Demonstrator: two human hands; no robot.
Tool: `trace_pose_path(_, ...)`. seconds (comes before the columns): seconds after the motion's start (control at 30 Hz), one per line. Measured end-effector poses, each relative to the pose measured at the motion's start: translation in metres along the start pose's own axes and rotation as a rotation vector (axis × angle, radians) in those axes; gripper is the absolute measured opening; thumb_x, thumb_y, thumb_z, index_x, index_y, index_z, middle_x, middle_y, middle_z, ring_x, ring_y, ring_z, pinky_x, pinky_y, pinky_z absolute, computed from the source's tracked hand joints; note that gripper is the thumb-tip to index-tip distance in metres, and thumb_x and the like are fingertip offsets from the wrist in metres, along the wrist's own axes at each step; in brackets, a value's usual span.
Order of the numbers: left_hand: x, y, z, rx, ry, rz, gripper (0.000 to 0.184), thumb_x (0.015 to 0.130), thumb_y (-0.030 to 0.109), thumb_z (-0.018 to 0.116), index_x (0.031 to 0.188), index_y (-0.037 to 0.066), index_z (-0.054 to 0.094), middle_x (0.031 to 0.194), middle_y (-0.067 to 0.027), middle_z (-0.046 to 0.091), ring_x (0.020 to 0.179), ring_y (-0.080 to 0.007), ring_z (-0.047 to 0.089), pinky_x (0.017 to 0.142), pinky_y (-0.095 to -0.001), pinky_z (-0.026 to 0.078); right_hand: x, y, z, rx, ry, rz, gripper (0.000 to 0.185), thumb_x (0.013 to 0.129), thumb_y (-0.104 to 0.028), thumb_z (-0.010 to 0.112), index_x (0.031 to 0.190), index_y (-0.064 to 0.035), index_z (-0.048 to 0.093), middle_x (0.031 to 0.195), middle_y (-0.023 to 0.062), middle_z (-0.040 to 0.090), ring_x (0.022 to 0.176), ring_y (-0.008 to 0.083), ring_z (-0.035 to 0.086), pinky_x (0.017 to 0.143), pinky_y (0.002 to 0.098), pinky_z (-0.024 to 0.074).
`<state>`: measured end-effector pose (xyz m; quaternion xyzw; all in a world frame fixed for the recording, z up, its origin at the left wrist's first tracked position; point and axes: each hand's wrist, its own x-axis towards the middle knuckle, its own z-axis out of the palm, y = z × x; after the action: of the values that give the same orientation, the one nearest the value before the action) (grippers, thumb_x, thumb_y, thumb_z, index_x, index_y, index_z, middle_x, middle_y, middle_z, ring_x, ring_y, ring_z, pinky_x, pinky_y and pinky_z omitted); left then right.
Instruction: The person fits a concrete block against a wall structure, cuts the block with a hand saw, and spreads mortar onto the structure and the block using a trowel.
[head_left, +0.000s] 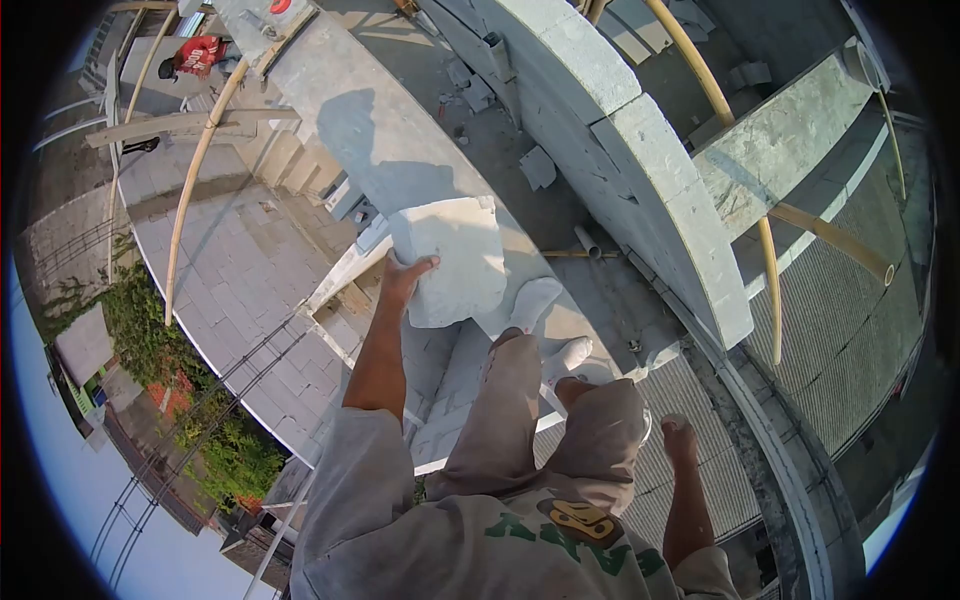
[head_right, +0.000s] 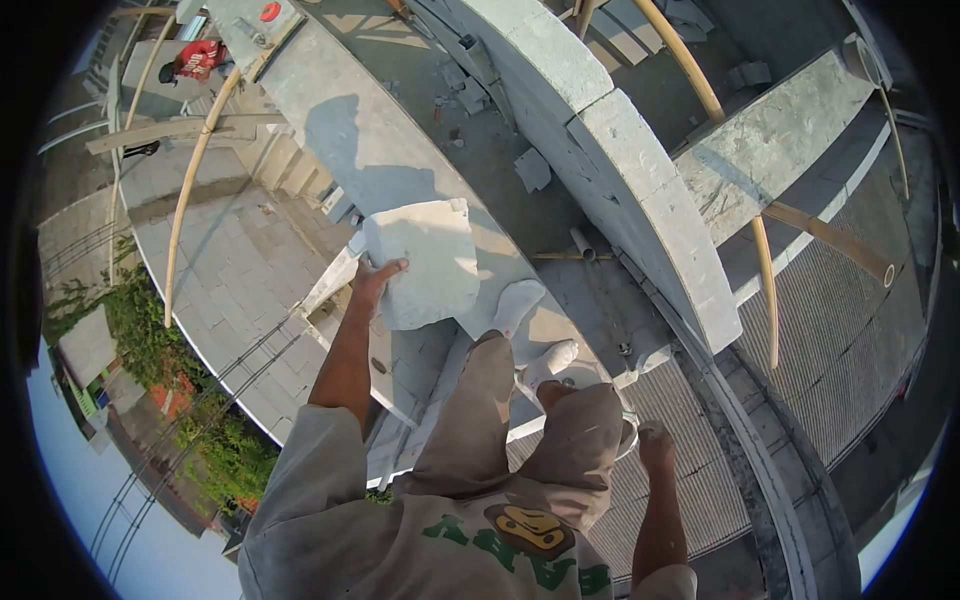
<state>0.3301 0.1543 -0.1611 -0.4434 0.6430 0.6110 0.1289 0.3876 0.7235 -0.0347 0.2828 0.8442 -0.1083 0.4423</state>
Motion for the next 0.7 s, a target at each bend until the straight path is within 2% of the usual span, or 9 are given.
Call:
trace_pose_path(0.03, -0.011, -0.002, -0.012, -0.028, -0.020, -0.056, 0.089, 0.068, 0.040, 0.084, 0.138, -0.003, 0.048, 0.123, -0.0158, 0.063, 0.114, -0.0267, 0.061, 0.100, -0.0399, 0.046, 0.012, -0.016, 0.010, 0.030, -0.008, -0.177, 0.038, 0.087, -0.030, 0.065, 0.101, 0.0050, 0.069, 0.095, 0.0321, 0.068, 0.097, 0.0496, 0.066, 0.081, 0.0526, 0.0519)
trace_pose_path(0.07, -0.016, -0.010, -0.030, -0.056, -0.038, -0.106, 0.085, 0.070, 0.039, 0.083, 0.137, -0.002, 0.049, 0.123, -0.0145, 0.063, 0.114, -0.0262, 0.061, 0.099, -0.0394, 0.047, 0.023, -0.037, 0.024, -0.061, 0.056, -0.253, 0.039, 0.088, -0.032, 0.066, 0.105, 0.0028, 0.069, 0.098, 0.0302, 0.069, 0.099, 0.0478, 0.066, 0.082, 0.0500, 0.0522)
trace_pose_path(0.13, -0.045, 0.016, -0.047, -0.094, -0.061, -0.206, 0.080, 0.074, 0.040, 0.079, 0.138, 0.001, 0.050, 0.125, -0.0115, 0.063, 0.113, -0.0236, 0.061, 0.096, -0.0376, 0.049, 0.016, -0.122, 0.023, 0.120, 0.028, -0.491, 0.032, 0.092, -0.030, 0.064, 0.108, -0.0026, 0.069, 0.098, 0.0223, 0.071, 0.096, 0.0404, 0.068, 0.083, 0.0440, 0.0524)
trace_pose_path(0.2, -0.075, 0.024, -0.063, -0.248, -0.146, -0.241, 0.078, 0.079, 0.043, 0.075, 0.142, 0.007, 0.046, 0.127, -0.0105, 0.062, 0.114, -0.0261, 0.062, 0.098, -0.0413, 0.048, -0.008, -0.208, 0.013, 0.347, -0.168, -0.497, 0.040, 0.092, -0.035, 0.064, 0.112, -0.0016, 0.068, 0.097, 0.0181, 0.072, 0.092, 0.0296, 0.069, 0.084, 0.0385, 0.0512)
trace_pose_path(0.27, -0.084, 0.038, -0.071, -0.393, -0.213, -0.280, 0.074, 0.084, 0.045, 0.070, 0.144, 0.010, 0.045, 0.128, -0.0101, 0.062, 0.113, -0.0269, 0.063, 0.099, -0.0431, 0.050, -0.020, -0.273, 0.012, 0.400, -0.277, -0.630, 0.061, 0.094, -0.055, 0.060, 0.119, -0.0004, 0.065, 0.106, 0.0175, 0.071, 0.101, 0.0266, 0.067, 0.086, 0.0381, 0.0506)
trace_pose_path(0.33, -0.098, 0.051, -0.073, -0.517, -0.261, -0.369, 0.069, 0.090, 0.048, 0.064, 0.143, 0.009, 0.045, 0.127, -0.0102, 0.063, 0.112, -0.0259, 0.064, 0.096, -0.0430, 0.053, -0.043, -0.333, 0.005, 0.622, -0.487, -0.503, 0.076, 0.091, -0.068, 0.055, 0.129, -0.0023, 0.061, 0.120, 0.0167, 0.067, 0.111, 0.0261, 0.062, 0.092, 0.0377, 0.0490)
trace_pose_path(0.4, -0.106, 0.061, -0.068, -0.546, -0.278, -0.393, 0.069, 0.087, 0.051, 0.067, 0.139, 0.009, 0.050, 0.124, -0.0097, 0.064, 0.111, -0.0249, 0.064, 0.098, -0.0399, 0.051, -0.072, -0.376, -0.005, 0.776, -0.589, -0.423, 0.086, 0.090, -0.074, 0.051, 0.137, -0.0029, 0.056, 0.128, 0.0152, 0.063, 0.118, 0.0252, 0.059, 0.098, 0.0373, 0.0467)
trace_pose_path(0.5, -0.113, 0.080, -0.055, -0.559, -0.274, -0.376, 0.068, 0.086, 0.054, 0.068, 0.137, 0.010, 0.053, 0.124, -0.0094, 0.064, 0.111, -0.0241, 0.063, 0.098, -0.0382, 0.050, -0.071, -0.406, -0.004, 0.767, -0.745, -0.549, 0.091, 0.089, -0.077, 0.050, 0.139, -0.0008, 0.054, 0.127, 0.0155, 0.063, 0.117, 0.0249, 0.060, 0.102, 0.0364, 0.0451)
trace_pose_path(0.7, -0.084, 0.083, -0.066, -0.516, -0.289, -0.434, 0.063, 0.092, 0.052, 0.061, 0.138, 0.011, 0.050, 0.124, -0.0107, 0.064, 0.108, -0.0249, 0.067, 0.093, -0.0394, 0.055, -0.056, -0.428, 0.013, 0.898, -0.965, -0.321, 0.070, 0.098, -0.059, 0.048, 0.141, -0.0039, 0.052, 0.131, 0.0161, 0.063, 0.117, 0.0257, 0.062, 0.101, 0.0381, 0.0481)
